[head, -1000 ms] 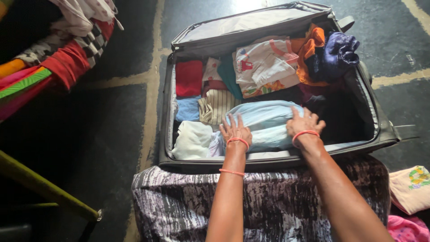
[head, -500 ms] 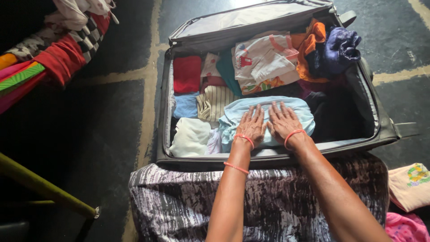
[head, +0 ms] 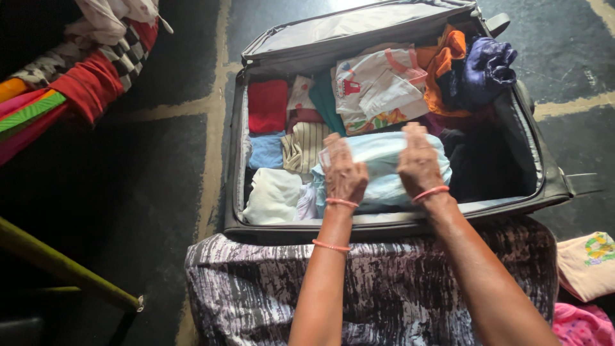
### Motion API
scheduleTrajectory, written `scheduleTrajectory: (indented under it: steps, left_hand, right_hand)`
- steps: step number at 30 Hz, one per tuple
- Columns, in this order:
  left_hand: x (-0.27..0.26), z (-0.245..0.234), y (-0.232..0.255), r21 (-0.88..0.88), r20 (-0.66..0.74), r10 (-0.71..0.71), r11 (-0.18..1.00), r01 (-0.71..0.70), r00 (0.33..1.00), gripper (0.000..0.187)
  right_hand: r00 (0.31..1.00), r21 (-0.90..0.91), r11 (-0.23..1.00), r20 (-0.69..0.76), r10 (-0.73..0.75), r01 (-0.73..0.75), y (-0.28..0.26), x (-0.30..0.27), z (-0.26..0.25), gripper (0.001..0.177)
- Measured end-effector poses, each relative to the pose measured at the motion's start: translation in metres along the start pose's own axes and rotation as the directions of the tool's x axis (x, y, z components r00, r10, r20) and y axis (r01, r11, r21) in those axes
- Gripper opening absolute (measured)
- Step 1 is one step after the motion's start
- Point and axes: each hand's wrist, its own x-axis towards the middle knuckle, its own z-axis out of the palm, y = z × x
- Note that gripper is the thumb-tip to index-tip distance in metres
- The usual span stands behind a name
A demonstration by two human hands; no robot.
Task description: The person is packing a suitcase with various folded clothes. They place a light blue garment into the suitcase, press it down, and then add a white garment with a red design. The person continues to arrange and press down the clothes to fit them into the suitcase.
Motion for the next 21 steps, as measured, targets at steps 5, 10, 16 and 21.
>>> scheduleTrajectory:
  steps: [5,10,16,21]
  left_hand:
    - [-0.007,0.051,-0.007,-0.001,0.324,0.21,0.975,-0.222,0.922,0.067]
    - [-0.007,0.057,-0.021,0.136,0.377,-0.061,0.991,0.009,0.924,0.071]
    - [-0.011,0.003,-0.011,0.241,0.221,-0.432,0.893,0.381,0.874,0.083]
    - [-0.003,-0.008,0.006,-0.163,0.018,0.032,0.986,-0.029,0.999,0.086]
  right_hand:
    - [0.877,-0.222,0.965,0.481,-0.015,0.138,0.0,-0.021,0.031,0.062]
    - [0.885,-0.352,0.933,0.409,0.224,-0.073,0.044,-0.034,0.053,0.07]
    - [0.881,-0.43,0.798,0.011,0.472,-0.422,0.034,-0.035,0.027,0.065]
    - [0.993,-0.128,0.99,0.092,0.074,-0.062,0.006,-0.01,0.011,0.061]
